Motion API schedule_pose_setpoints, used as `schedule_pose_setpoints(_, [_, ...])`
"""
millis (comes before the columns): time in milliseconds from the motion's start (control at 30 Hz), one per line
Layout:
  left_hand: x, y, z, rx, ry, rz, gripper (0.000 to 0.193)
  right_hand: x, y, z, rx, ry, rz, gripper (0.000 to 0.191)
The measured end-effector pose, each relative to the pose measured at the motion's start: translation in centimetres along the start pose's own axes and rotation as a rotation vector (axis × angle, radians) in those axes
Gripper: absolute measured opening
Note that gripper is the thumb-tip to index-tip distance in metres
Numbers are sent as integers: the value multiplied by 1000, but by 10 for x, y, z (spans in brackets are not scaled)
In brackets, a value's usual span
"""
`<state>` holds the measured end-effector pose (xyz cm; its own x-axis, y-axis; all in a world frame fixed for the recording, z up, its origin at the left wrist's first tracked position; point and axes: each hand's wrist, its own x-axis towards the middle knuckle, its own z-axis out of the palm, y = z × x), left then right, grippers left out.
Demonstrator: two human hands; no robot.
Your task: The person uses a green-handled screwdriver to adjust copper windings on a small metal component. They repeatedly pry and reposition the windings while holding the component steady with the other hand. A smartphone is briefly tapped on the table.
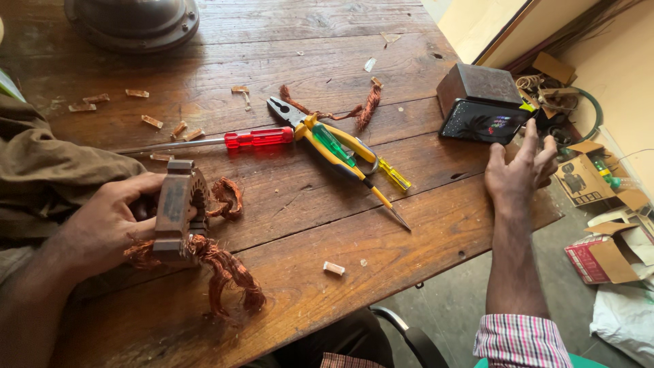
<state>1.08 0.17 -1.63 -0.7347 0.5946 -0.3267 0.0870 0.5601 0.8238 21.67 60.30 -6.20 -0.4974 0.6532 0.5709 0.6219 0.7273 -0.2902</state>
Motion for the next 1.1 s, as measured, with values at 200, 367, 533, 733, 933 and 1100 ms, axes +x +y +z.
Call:
schedule_pose_setpoints(200, [2,-5,0,19,6,-1,48,-6,-1,1,21,57,-105,58])
schedule_pose_setpoints(367, [2,-9,-1,-3,17,26,49,-12,-6,-3,6,105,-210,31])
schedule_pose_setpoints(533, [3,-9,-1,36,16,9,51,-13,-8,-5,16,100,-256,42])
schedule_pose_setpoints(733, [-1,2,1,64,33,-9,46,-11,-6,-3,19,89,-262,44])
schedule_pose_setpoints(933, [-5,8,1,8,42,34,42,-12,-1,-2,57,96,-287,35])
schedule_pose_setpoints(1100, [-1,3,0,17,43,58,40,-9,0,0,28,133,-304,31])
